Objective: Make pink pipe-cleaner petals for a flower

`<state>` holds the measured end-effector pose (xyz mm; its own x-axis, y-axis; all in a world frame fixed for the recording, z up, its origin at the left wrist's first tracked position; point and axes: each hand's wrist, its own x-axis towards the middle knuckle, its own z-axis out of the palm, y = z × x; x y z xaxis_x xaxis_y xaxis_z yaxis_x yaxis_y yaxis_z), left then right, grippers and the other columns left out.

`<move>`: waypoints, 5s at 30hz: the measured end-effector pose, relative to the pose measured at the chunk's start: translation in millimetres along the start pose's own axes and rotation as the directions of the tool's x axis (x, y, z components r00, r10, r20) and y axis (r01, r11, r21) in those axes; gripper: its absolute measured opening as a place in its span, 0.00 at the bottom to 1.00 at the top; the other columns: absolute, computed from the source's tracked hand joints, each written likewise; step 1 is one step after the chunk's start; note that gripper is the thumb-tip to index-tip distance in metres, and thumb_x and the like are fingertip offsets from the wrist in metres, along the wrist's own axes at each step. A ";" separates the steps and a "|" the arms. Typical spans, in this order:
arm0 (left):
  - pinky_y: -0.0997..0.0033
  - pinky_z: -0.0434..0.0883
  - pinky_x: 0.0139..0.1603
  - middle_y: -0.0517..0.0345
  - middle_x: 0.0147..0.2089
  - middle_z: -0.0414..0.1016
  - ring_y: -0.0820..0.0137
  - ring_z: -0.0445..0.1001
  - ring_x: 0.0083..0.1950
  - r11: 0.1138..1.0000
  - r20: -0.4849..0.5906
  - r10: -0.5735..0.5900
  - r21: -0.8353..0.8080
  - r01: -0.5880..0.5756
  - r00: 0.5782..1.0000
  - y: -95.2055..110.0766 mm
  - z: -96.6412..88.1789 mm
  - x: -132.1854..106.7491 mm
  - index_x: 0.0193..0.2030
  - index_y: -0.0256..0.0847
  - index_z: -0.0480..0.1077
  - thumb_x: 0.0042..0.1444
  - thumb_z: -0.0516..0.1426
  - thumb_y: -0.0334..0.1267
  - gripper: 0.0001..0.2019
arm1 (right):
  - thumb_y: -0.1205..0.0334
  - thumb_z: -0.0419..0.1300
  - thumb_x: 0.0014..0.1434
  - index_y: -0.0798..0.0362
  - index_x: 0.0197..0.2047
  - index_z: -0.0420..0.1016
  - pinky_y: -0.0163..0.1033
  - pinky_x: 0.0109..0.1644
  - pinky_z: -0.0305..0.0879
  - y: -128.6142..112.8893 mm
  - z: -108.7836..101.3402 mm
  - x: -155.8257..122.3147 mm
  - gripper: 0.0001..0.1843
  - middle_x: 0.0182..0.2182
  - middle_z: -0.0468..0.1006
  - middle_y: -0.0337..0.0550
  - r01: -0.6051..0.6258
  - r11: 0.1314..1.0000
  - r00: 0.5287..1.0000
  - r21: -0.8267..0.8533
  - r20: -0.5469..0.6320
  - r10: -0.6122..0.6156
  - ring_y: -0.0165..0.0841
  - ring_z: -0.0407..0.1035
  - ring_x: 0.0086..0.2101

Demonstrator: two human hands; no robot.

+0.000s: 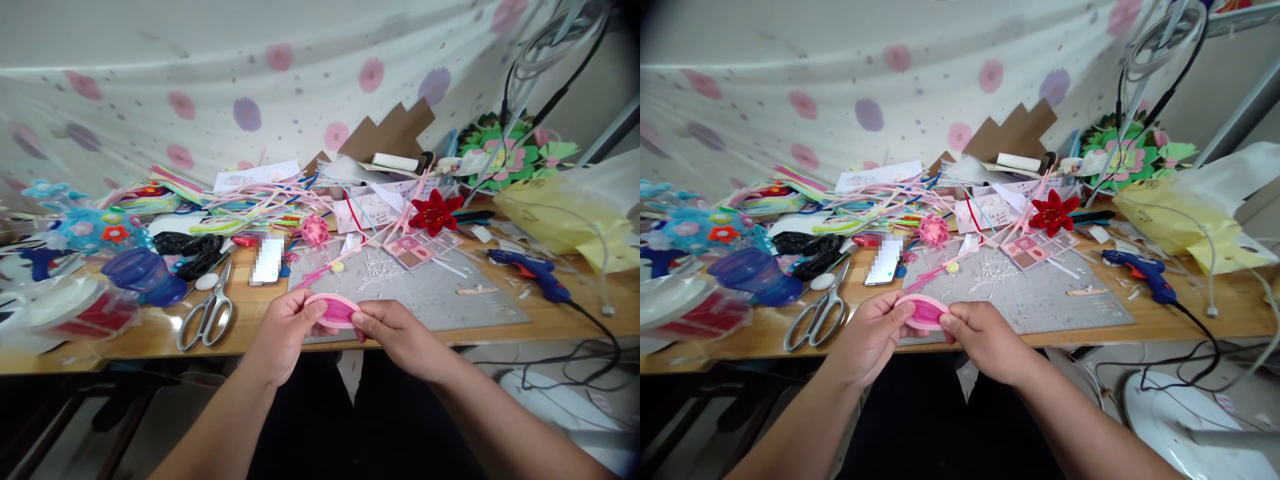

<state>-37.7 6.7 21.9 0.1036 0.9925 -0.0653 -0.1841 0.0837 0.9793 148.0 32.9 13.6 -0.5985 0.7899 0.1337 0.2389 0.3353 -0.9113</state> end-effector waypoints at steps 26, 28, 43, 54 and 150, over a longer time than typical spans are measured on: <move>0.72 0.66 0.36 0.58 0.31 0.77 0.69 0.71 0.33 0.945 -0.198 0.186 0.303 -0.120 0.963 4.4 -0.6 -5.3 0.33 0.38 0.74 0.53 0.60 0.39 0.06 | 0.52 0.47 0.65 0.53 0.23 0.62 0.33 0.30 0.52 5.4 18.4 6.2 0.22 0.20 0.60 0.35 -0.044 0.997 0.994 0.066 -0.097 0.050 0.29 0.58 0.24; 0.72 0.67 0.36 0.58 0.31 0.76 0.69 0.71 0.33 0.960 -0.190 0.188 0.242 -0.140 0.964 -1.0 -1.9 -2.8 0.33 0.38 0.74 0.54 0.60 0.40 0.07 | 0.51 0.46 0.65 0.53 0.23 0.61 0.33 0.30 0.52 5.1 20.4 6.6 0.22 0.20 0.61 0.35 -0.043 0.997 0.994 0.065 -0.093 0.049 0.29 0.58 0.24; 0.71 0.67 0.36 0.56 0.31 0.76 0.68 0.71 0.33 0.933 -0.155 0.169 0.342 -0.107 0.973 3.7 -4.5 -3.8 0.33 0.37 0.74 0.56 0.58 0.41 0.09 | 0.54 0.47 0.65 0.54 0.23 0.63 0.33 0.29 0.52 4.7 26.1 6.7 0.21 0.20 0.62 0.35 -0.045 0.996 0.995 0.079 -0.083 0.052 0.29 0.58 0.24; 0.75 0.59 0.29 0.63 0.23 0.64 0.74 0.59 0.27 0.960 -0.200 0.132 0.271 -0.075 0.971 -6.0 -3.3 -1.2 0.25 0.37 0.65 0.56 0.58 0.46 0.15 | 0.56 0.48 0.64 0.54 0.23 0.64 0.32 0.29 0.51 4.3 25.7 6.6 0.20 0.20 0.61 0.34 -0.062 0.994 0.995 0.093 -0.077 0.069 0.28 0.57 0.24; 0.77 0.55 0.20 0.63 0.15 0.68 0.76 0.59 0.18 0.719 0.437 -0.559 0.679 0.150 0.705 28.4 7.2 -3.8 0.23 0.39 0.73 0.55 0.54 0.42 0.14 | 0.73 0.65 0.51 0.57 0.30 0.77 0.30 0.29 0.56 -37.4 -28.4 45.6 0.03 0.25 0.75 0.37 0.409 0.862 0.715 -0.299 0.692 -0.099 0.26 0.66 0.26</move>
<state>-36.3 4.6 51.3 0.6028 0.6135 -0.5101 0.5466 0.1482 0.8242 133.5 71.0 64.9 -0.9807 0.1766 -0.0834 0.1901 0.7657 -0.6144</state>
